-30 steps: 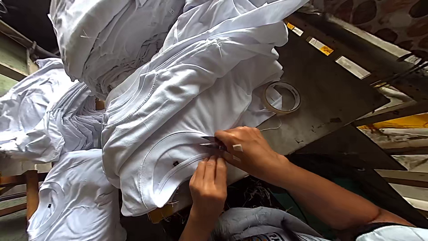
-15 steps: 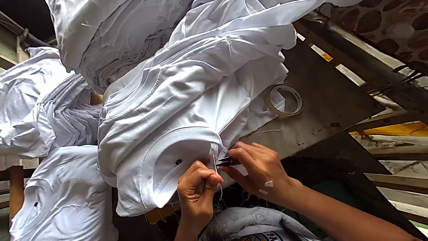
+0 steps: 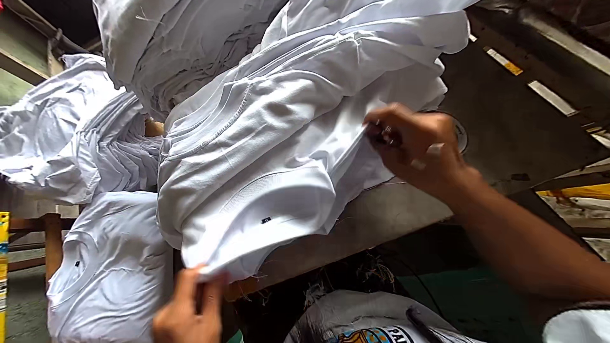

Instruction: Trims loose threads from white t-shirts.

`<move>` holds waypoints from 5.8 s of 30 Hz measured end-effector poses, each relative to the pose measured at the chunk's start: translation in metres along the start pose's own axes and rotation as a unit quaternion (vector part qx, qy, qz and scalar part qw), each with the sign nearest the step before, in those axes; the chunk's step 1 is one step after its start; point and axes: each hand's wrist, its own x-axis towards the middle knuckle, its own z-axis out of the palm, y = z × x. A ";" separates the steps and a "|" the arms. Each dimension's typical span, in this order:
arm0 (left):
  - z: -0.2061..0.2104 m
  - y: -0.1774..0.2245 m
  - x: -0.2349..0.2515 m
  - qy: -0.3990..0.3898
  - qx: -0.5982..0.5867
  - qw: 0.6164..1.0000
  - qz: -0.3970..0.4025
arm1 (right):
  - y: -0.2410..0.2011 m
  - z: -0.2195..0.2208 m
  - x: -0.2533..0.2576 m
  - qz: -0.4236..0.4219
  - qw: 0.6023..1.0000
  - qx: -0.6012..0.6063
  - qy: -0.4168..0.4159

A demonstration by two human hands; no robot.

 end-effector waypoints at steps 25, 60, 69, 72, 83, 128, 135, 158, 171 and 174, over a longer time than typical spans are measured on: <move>0.104 0.099 0.054 0.028 -0.498 0.844 0.198 | -0.092 0.060 -0.106 0.116 0.930 0.344 0.060; 0.092 0.058 0.041 0.144 -0.207 0.957 0.143 | -0.069 0.029 -0.060 0.338 0.676 0.655 0.001; 0.055 0.005 -0.048 -0.044 -0.025 0.992 0.117 | -0.063 0.053 -0.073 0.041 0.995 -0.058 0.066; 0.037 0.008 -0.054 0.041 -0.113 0.988 0.099 | -0.070 0.042 -0.068 0.054 0.995 -0.067 -0.048; 0.102 -0.008 -0.009 0.293 -0.081 0.947 0.102 | -0.120 0.086 -0.019 -0.191 0.950 0.157 -0.192; 0.074 -0.006 -0.022 0.250 -0.423 0.871 0.026 | -0.166 0.106 -0.012 -0.124 0.943 0.282 -0.125; 0.030 0.021 -0.074 0.085 -0.443 0.879 0.155 | -0.171 0.085 -0.008 0.079 0.650 0.663 -0.363; 0.098 0.002 0.002 0.221 0.038 0.972 0.068 | -0.104 0.078 0.022 -0.095 0.955 0.264 -0.094; 0.096 0.006 -0.016 0.236 -0.321 0.914 0.071 | -0.112 0.098 -0.015 -0.267 0.944 0.125 -0.145; 0.084 0.006 -0.021 0.246 -0.277 0.924 0.091 | -0.111 0.100 -0.014 -0.222 0.961 0.115 -0.119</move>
